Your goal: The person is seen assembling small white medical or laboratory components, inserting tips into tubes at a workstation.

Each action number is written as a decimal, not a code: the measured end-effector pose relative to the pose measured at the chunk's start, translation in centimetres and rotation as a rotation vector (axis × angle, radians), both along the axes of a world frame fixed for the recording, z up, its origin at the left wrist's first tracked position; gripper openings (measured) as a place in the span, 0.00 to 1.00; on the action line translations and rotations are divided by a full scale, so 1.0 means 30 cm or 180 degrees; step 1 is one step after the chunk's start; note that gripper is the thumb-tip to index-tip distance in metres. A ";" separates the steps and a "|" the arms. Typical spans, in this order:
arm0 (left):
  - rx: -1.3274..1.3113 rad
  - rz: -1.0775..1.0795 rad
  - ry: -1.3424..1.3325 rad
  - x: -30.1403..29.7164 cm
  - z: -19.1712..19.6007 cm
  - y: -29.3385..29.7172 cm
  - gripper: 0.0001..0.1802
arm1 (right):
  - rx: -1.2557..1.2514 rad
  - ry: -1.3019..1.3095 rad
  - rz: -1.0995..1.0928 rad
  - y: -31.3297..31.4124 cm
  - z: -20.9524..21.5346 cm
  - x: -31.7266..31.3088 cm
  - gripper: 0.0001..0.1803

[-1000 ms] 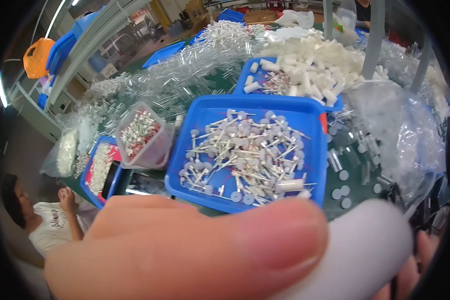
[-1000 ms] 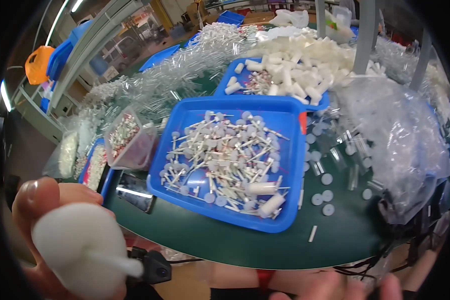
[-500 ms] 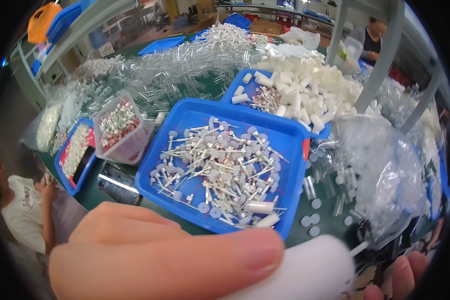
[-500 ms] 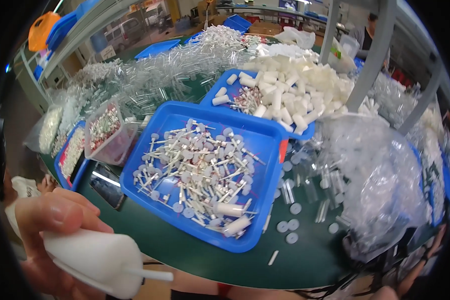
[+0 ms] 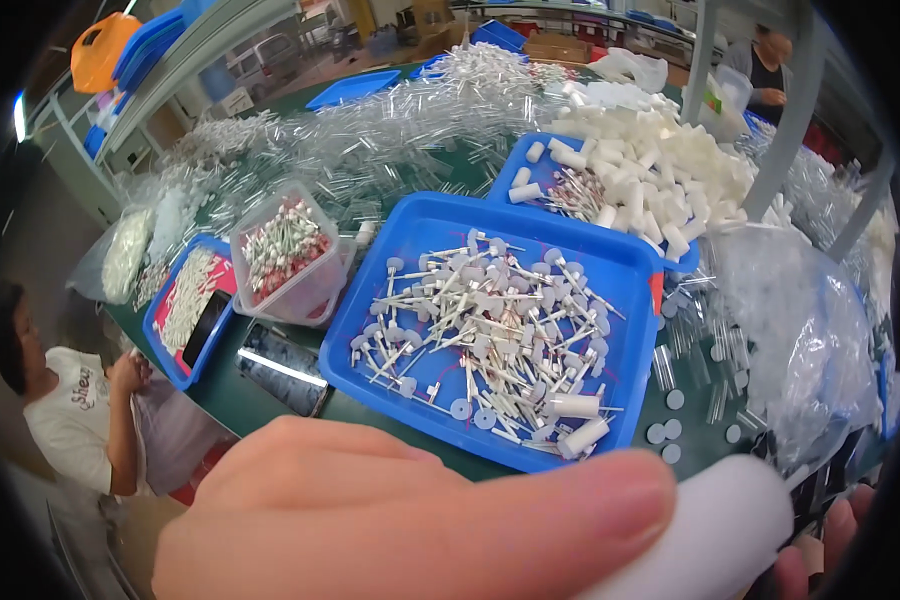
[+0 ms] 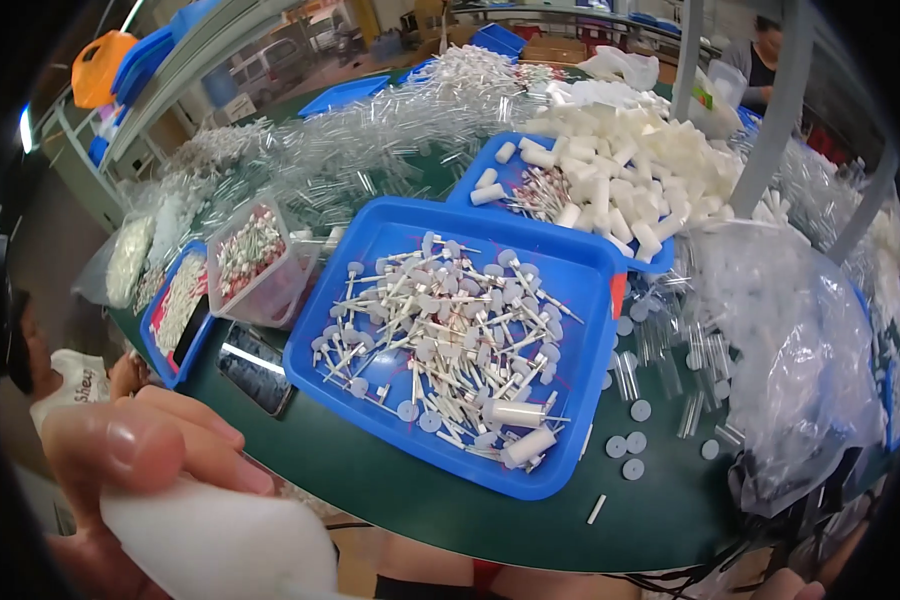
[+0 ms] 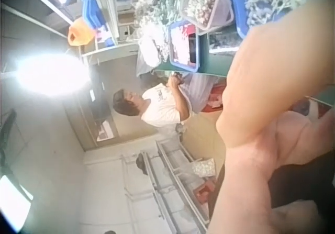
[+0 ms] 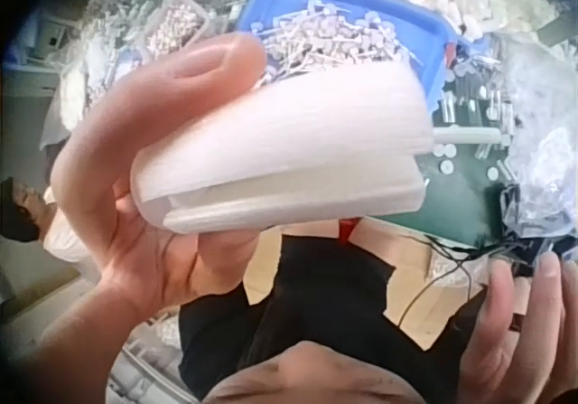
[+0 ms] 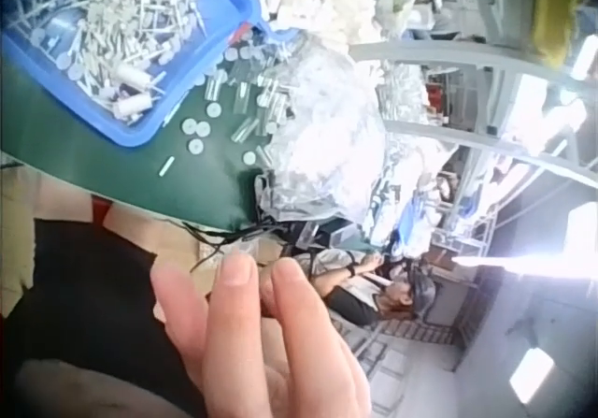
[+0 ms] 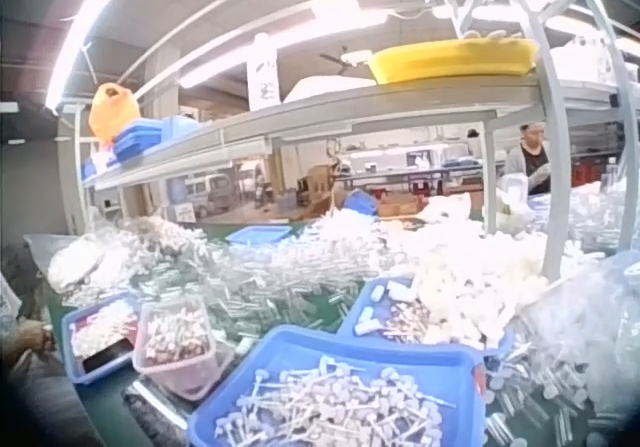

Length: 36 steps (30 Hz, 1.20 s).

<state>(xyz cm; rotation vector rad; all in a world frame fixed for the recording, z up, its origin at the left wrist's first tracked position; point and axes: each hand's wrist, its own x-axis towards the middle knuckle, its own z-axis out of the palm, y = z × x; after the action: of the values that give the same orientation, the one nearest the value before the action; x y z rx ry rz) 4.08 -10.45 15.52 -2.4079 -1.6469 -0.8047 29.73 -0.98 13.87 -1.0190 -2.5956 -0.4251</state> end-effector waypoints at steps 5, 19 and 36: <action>0.0016 0.0224 -0.0004 -0.022 0.006 -0.065 0.23 | -0.0251 0.0255 -0.0027 0.011 -0.006 -0.038 0.07; -0.0418 -0.0062 0.0090 0.009 0.015 -0.047 0.25 | -0.1385 0.1092 -0.1051 -0.042 -0.113 0.059 0.09; 0.0037 -0.1408 -0.0779 0.118 -0.094 -0.003 0.27 | -0.1037 -0.0218 -0.1349 0.282 -0.449 0.026 0.15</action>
<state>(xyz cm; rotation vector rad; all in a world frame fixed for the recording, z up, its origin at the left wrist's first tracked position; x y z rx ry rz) 7.62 -10.54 12.70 -2.8019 -1.1715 -1.2082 30.52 7.48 0.39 -1.7048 -2.5524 -0.1315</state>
